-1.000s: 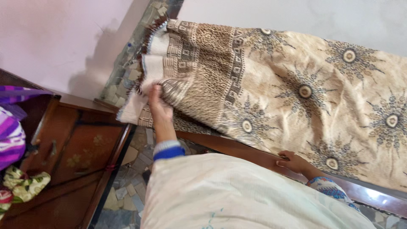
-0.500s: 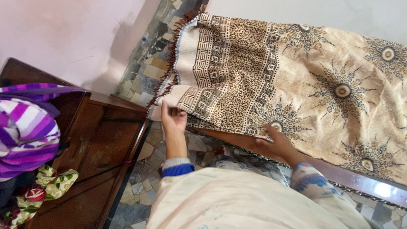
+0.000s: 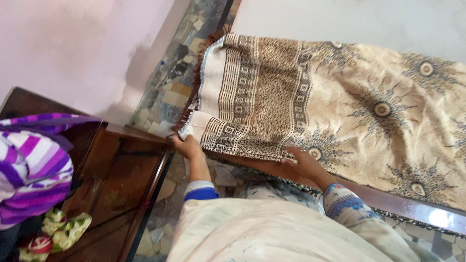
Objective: The person folds a large patterned cloth on a bed, carries it to a storage area, and then tucks a white sheet under the mattress.
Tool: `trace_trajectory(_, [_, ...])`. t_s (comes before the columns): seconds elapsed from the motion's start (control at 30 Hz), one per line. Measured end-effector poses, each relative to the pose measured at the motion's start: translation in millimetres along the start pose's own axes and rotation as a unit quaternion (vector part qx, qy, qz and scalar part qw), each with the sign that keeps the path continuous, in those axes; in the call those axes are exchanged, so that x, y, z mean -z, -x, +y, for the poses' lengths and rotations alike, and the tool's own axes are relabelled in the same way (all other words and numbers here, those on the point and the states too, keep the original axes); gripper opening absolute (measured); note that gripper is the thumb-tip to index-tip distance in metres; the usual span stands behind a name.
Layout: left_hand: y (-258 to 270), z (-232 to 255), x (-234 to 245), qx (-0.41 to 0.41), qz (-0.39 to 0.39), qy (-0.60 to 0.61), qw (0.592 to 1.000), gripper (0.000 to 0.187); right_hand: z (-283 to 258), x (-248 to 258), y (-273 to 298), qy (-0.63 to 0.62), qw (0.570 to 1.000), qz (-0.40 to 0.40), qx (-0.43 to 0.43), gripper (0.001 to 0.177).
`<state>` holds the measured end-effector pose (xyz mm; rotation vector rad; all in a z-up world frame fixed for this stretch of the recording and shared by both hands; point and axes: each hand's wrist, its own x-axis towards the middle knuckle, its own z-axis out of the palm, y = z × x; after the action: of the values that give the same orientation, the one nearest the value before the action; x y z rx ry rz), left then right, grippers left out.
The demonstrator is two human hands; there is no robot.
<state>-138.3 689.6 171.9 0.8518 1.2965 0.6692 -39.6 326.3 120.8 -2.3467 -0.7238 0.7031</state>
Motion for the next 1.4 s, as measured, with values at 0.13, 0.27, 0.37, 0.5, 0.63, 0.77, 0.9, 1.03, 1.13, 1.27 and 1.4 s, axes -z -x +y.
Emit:
trace_trajectory(0.13, [47, 5, -78, -0.228, -0.157, -0.103, 0.955, 0.086, 38, 36, -16, -0.049, 0.983, 0.116, -0.131, 0.050])
trace_trajectory(0.27, [122, -66, -113, -0.328, -0.643, -0.314, 0.617, 0.058, 60, 106, 3, -0.311, 0.907, 0.251, -0.135, 0.046])
trace_trajectory(0.37, [148, -98, -94, -0.100, -0.693, -0.617, 0.359, 0.085, 63, 142, 34, -0.388, 0.855, 0.285, -0.194, 0.043])
trace_trajectory(0.5, [128, -102, -74, -0.136, -0.689, -0.671, 0.237, 0.072, 92, 154, 48, -0.368, 0.854, 0.298, -0.216, 0.043])
trace_trajectory(0.63, [98, -83, -62, -0.033, -0.691, -0.605, 0.395, 0.068, 142, 141, 29, -0.341, 0.866, 0.294, -0.219, 0.040])
trace_trajectory(0.77, [97, -57, -51, 0.025, -0.615, -0.629, 0.475, 0.062, 165, 133, -14, -0.226, 0.899, 0.311, -0.207, 0.048])
trace_trajectory(0.9, [87, -44, -37, 0.016, -0.544, -0.637, 0.546, 0.058, 151, 158, -59, -0.178, 0.913, 0.346, -0.121, 0.049])
trace_trajectory(1.03, [67, -49, 3, 0.031, -0.561, -0.552, 0.616, 0.049, 137, 202, -117, -0.147, 0.916, 0.370, -0.053, 0.043])
trace_trajectory(1.13, [49, -61, 29, 0.045, -0.476, -0.513, 0.713, 0.045, 134, 224, -168, -0.136, 0.934, 0.323, 0.069, 0.043])
trace_trajectory(1.27, [29, -73, 53, 0.033, -0.406, -0.365, 0.837, 0.032, 122, 223, -190, -0.056, 0.991, 0.116, -0.035, 0.041])
trace_trajectory(1.4, [18, -61, 71, -0.071, -0.316, -0.263, 0.909, 0.021, 106, 227, -172, -0.088, 0.990, -0.032, -0.109, 0.041])
